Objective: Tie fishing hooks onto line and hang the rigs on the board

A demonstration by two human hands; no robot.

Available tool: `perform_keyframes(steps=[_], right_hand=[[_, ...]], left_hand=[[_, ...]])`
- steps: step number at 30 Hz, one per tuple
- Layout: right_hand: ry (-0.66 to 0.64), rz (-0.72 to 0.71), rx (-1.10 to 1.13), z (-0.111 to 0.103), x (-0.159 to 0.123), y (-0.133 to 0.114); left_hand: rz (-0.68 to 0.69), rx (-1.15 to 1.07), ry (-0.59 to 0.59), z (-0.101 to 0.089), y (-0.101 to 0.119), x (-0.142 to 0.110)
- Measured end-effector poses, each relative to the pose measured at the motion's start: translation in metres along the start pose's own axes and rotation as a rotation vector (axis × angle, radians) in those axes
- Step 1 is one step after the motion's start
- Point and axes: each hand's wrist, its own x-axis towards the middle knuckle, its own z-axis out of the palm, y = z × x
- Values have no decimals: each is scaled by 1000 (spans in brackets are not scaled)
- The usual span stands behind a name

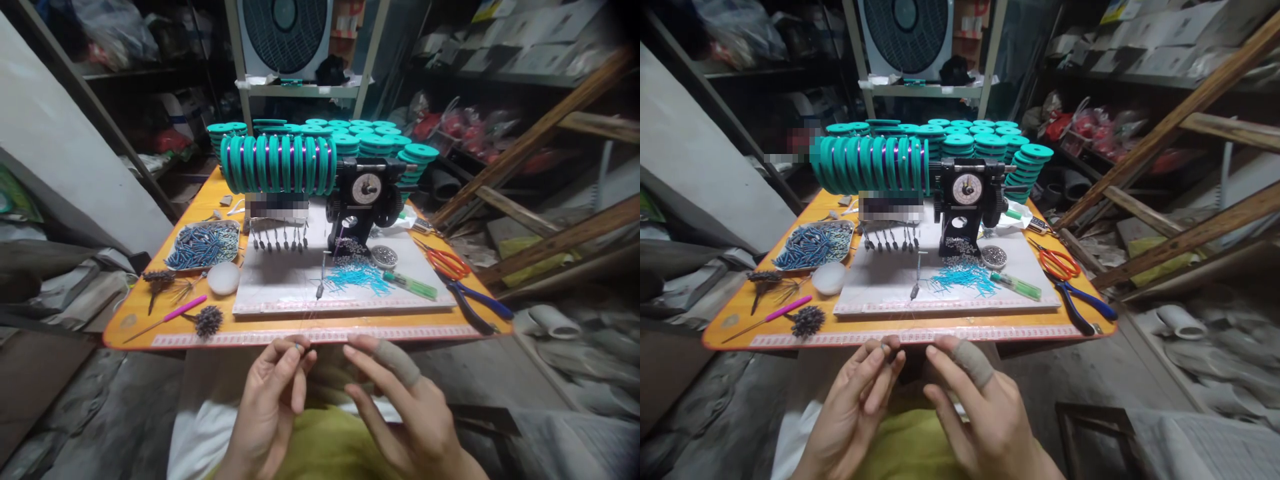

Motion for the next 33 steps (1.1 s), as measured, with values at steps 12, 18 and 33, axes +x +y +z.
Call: perform_keyframes(steps=[12, 18, 33], right_hand=[[48, -44, -37, -10, 2, 18], [64, -68, 22, -6, 7, 20], [22, -389, 16, 17, 58, 25]], left_hand=[[-345, -66, -70, 8, 0, 3], [-420, -13, -222, 10, 1, 12], [481, 1072, -114, -10, 28, 6]])
